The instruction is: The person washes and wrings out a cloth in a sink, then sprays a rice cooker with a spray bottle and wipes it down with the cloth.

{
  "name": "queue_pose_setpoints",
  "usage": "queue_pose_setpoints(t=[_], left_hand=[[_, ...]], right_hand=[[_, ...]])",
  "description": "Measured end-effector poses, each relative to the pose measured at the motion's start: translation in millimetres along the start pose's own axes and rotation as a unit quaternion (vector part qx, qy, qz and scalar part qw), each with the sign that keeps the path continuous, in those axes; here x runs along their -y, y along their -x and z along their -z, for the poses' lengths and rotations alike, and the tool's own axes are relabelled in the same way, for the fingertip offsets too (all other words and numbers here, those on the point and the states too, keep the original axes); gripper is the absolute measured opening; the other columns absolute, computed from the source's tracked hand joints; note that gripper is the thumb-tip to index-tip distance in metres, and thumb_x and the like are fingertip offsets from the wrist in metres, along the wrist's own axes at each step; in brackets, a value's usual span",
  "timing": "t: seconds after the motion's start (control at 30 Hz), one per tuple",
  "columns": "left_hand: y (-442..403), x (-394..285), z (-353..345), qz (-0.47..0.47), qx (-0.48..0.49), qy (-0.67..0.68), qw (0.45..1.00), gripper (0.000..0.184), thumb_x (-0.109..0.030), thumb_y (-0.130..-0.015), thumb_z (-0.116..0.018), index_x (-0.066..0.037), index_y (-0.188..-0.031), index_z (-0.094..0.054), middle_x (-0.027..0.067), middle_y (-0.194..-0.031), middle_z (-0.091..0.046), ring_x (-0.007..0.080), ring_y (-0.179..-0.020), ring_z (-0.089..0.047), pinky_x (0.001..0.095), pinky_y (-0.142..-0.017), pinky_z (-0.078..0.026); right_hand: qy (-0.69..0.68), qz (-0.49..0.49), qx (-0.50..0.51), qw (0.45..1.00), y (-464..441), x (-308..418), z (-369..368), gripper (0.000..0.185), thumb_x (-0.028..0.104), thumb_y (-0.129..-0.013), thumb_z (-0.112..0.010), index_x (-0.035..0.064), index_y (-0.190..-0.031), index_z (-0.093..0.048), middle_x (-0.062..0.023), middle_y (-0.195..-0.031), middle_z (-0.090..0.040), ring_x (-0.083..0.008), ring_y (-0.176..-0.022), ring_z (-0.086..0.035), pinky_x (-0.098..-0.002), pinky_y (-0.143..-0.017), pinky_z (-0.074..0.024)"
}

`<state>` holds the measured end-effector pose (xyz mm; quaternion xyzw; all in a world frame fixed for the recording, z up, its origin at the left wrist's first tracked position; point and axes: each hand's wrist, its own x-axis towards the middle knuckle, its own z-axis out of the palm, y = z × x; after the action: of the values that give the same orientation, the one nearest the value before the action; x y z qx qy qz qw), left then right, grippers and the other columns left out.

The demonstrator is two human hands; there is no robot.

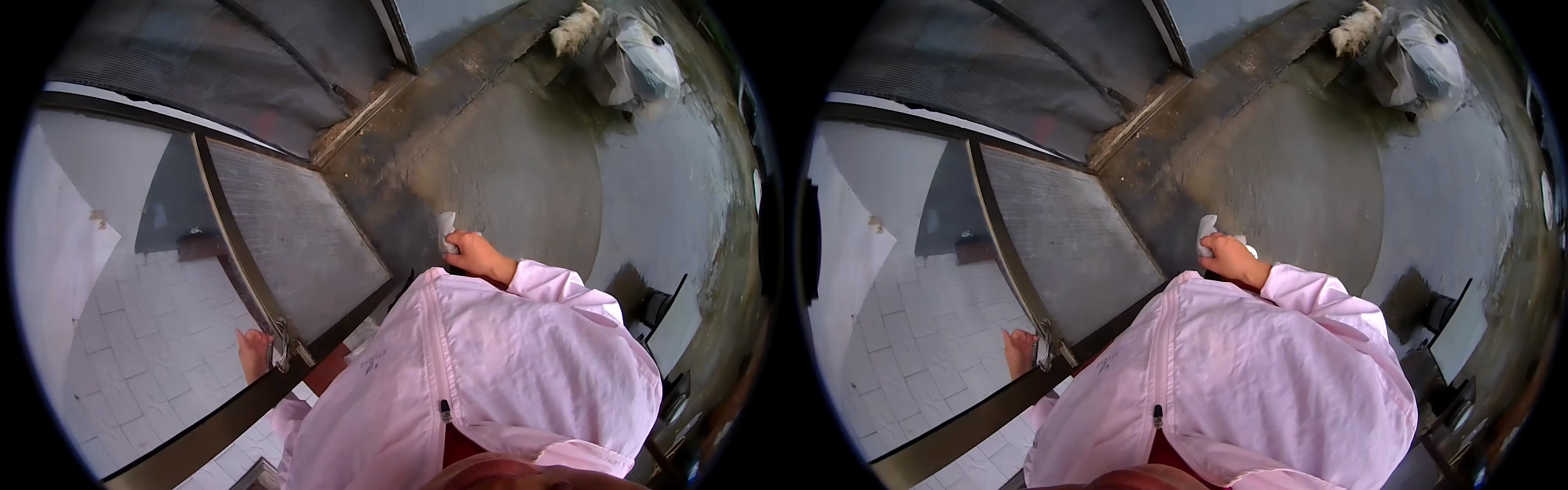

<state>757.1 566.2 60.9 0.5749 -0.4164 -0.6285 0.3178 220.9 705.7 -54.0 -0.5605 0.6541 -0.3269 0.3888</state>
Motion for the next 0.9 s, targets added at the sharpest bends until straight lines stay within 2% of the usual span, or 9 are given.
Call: queue_pose_setpoints(t=[0.07, 0.1, 0.17, 0.33, 0.53, 0.57, 0.6, 0.77, 0.9], left_hand=[[6, 17, 25, 0.001, -0.079, 0.165, 0.983, 0.053, -0.050, -0.093, -0.028, -0.005, -0.073, -0.048, 0.0063, -0.066, -0.047, 0.0210, -0.067, -0.048, 0.0357, -0.075, -0.042], [15, 15, 26, 0.000, -0.088, 0.165, 0.982, 0.053, -0.050, -0.093, -0.028, -0.005, -0.073, -0.048, 0.0063, -0.066, -0.047, 0.0210, -0.067, -0.048, 0.0357, -0.075, -0.042], [26, 11, 12, 0.011, -0.251, 0.148, 0.957, 0.051, -0.051, -0.092, -0.031, -0.005, -0.082, -0.051, 0.0066, -0.073, -0.050, 0.0223, -0.072, -0.050, 0.0362, -0.077, -0.042], [33, 31, 26, 0.050, -0.307, 0.164, 0.936, 0.050, -0.050, -0.092, -0.029, -0.005, -0.090, -0.051, 0.0064, -0.080, -0.052, 0.0237, -0.079, -0.050, 0.0365, -0.079, -0.041], [91, 71, 44, -0.004, -0.327, 0.259, 0.909, 0.051, -0.054, -0.088, -0.033, -0.008, -0.100, -0.053, 0.0055, -0.083, -0.055, 0.0234, -0.080, -0.051, 0.0374, -0.077, -0.042], [107, 91, 54, -0.050, -0.227, 0.215, 0.949, 0.047, -0.050, -0.089, -0.036, -0.007, -0.100, -0.054, 0.0060, -0.088, -0.057, 0.0236, -0.082, -0.052, 0.0377, -0.075, -0.044], [124, 97, 47, -0.048, -0.253, 0.229, 0.939, 0.047, -0.049, -0.089, -0.037, -0.007, -0.100, -0.054, 0.0069, -0.089, -0.057, 0.0244, -0.083, -0.052, 0.0381, -0.075, -0.044], [131, 110, -30, 0.131, -0.489, 0.254, 0.824, 0.045, -0.046, -0.089, -0.038, -0.005, -0.102, -0.054, 0.0113, -0.091, -0.057, 0.0285, -0.085, -0.053, 0.0397, -0.076, -0.044], [75, 123, -100, 0.303, -0.503, 0.212, 0.781, 0.044, -0.043, -0.089, -0.040, -0.004, -0.103, -0.054, 0.0148, -0.093, -0.058, 0.0318, -0.087, -0.053, 0.0410, -0.077, -0.044]], right_hand=[[0.004, 0.009, 0.010, 1.000, -26, -8, 16, 0.026, 0.020, -0.070, -0.063, -0.0011, -0.084, -0.057, -0.0214, -0.082, -0.057, -0.0375, -0.076, -0.056, -0.0396, -0.068, -0.0451], [0.002, 0.013, 0.017, 1.000, -41, -9, 19, 0.026, 0.020, -0.070, -0.063, -0.0011, -0.084, -0.057, -0.0214, -0.082, -0.057, -0.0375, -0.076, -0.056, -0.0396, -0.068, -0.0451], [0.011, 0.020, 0.029, 0.999, -72, -15, 31, 0.026, 0.020, -0.070, -0.063, -0.0009, -0.083, -0.057, -0.0213, -0.083, -0.057, -0.0375, -0.076, -0.056, -0.0396, -0.068, -0.0453], [0.023, 0.025, 0.090, 0.995, -158, -5, 39, 0.025, 0.020, -0.069, -0.062, 0.0001, -0.083, -0.058, -0.0227, -0.085, -0.059, -0.0389, -0.079, -0.057, -0.0426, -0.070, -0.0458], [0.031, 0.061, 0.142, 0.987, -286, 9, 43, 0.026, 0.021, -0.070, -0.064, -0.0015, -0.080, -0.055, -0.0221, -0.079, -0.057, -0.0376, -0.074, -0.056, -0.0400, -0.066, -0.0450], [0.039, 0.067, 0.153, 0.985, -310, 13, 49, 0.026, 0.021, -0.070, -0.064, -0.0015, -0.080, -0.055, -0.0221, -0.079, -0.057, -0.0376, -0.074, -0.056, -0.0400, -0.066, -0.0450], [0.055, 0.061, 0.153, 0.985, -333, 17, 55, 0.027, 0.021, -0.069, -0.063, -0.0010, -0.083, -0.057, -0.0225, -0.085, -0.058, -0.0381, -0.079, -0.056, -0.0405, -0.069, -0.0456], [0.064, 0.091, 0.192, 0.975, -436, 34, 59, 0.027, 0.019, -0.067, -0.062, -0.0011, -0.085, -0.058, -0.0222, -0.093, -0.057, -0.0386, -0.085, -0.055, -0.0409, -0.072, -0.0452], [0.069, 0.104, 0.173, 0.977, -518, 36, 63, 0.024, 0.012, -0.066, -0.059, -0.0019, -0.085, -0.057, -0.0210, -0.090, -0.056, -0.0387, -0.083, -0.054, -0.0411, -0.071, -0.0444]])
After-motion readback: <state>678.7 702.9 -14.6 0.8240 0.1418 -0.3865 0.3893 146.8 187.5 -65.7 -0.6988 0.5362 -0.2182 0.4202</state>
